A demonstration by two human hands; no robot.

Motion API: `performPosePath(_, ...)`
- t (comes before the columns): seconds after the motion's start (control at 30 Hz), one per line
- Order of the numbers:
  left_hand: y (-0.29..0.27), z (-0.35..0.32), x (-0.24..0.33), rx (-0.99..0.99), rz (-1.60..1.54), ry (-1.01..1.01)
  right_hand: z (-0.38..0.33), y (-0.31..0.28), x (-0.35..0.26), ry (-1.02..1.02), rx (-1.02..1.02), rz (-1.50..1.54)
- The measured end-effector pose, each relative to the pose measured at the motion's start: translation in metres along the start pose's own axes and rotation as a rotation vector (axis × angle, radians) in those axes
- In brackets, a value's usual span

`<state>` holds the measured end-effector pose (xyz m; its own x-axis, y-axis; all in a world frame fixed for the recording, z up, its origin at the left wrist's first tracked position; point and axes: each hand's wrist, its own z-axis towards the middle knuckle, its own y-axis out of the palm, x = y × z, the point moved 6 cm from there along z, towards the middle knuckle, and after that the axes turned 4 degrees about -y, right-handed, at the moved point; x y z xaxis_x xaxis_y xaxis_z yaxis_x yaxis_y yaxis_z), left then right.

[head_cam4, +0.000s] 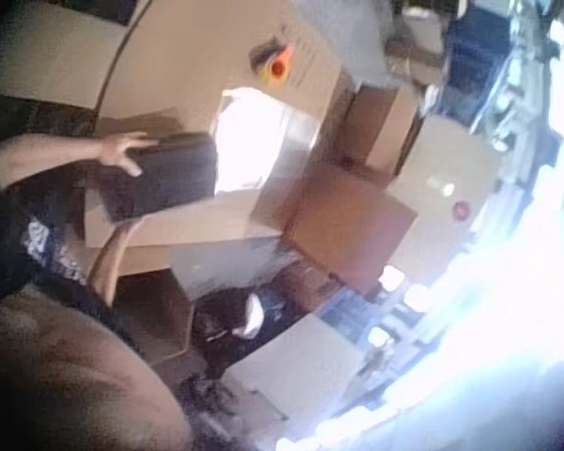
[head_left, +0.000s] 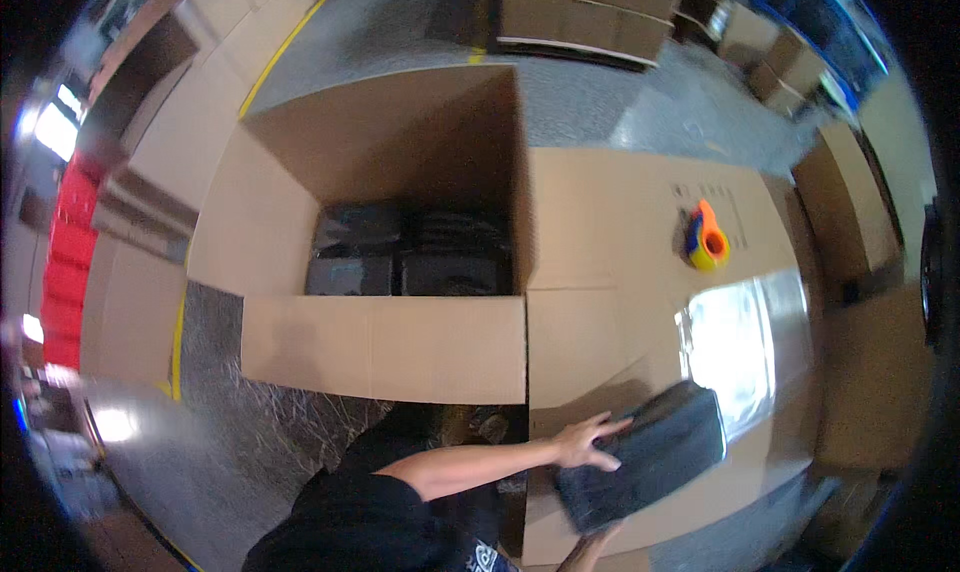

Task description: The person wraps black rectangular cases in clear plastic bags and places them into a cardboard box. The person repeats this process for multiple cases, handling each one individually.

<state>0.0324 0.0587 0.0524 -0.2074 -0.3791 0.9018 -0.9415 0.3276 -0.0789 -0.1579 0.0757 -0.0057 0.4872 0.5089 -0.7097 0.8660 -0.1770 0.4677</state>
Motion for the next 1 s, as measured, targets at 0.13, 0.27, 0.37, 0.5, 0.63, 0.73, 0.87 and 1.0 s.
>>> performPosePath(0.13,-0.099,-0.151,0.015,-0.004,-0.192,0.471,-0.03,0.158,-0.022,-0.13,-0.251,-0.338)
performPosePath(0.27,-0.234,-0.245,-0.047,0.247,-0.348,0.212,-0.065,0.358,-0.022,-0.325,-0.651,-0.609)
performPosePath(0.37,-0.328,-0.286,-0.131,0.502,0.078,-0.329,-0.067,0.515,0.016,-0.451,-1.009,-0.786)
performPosePath(0.5,-0.411,-0.319,-0.226,0.612,0.465,-0.778,0.013,0.664,0.133,-0.878,-1.141,-1.551)
performPosePath(0.63,-0.428,-0.324,-0.253,1.008,0.594,-0.768,0.148,0.667,0.274,-0.943,-1.072,-2.038)
performPosePath(0.73,-0.422,-0.322,-0.254,1.122,0.598,-0.606,0.233,0.604,0.357,-0.918,-1.026,-2.404)
performPosePath(0.87,-0.435,-0.323,-0.249,1.162,0.668,-0.467,0.286,0.542,0.439,-1.005,-0.889,-2.382)
performPosePath(1.0,-0.437,-0.319,-0.25,1.147,0.7,-0.421,0.326,0.522,0.461,-0.743,-0.783,-2.453)
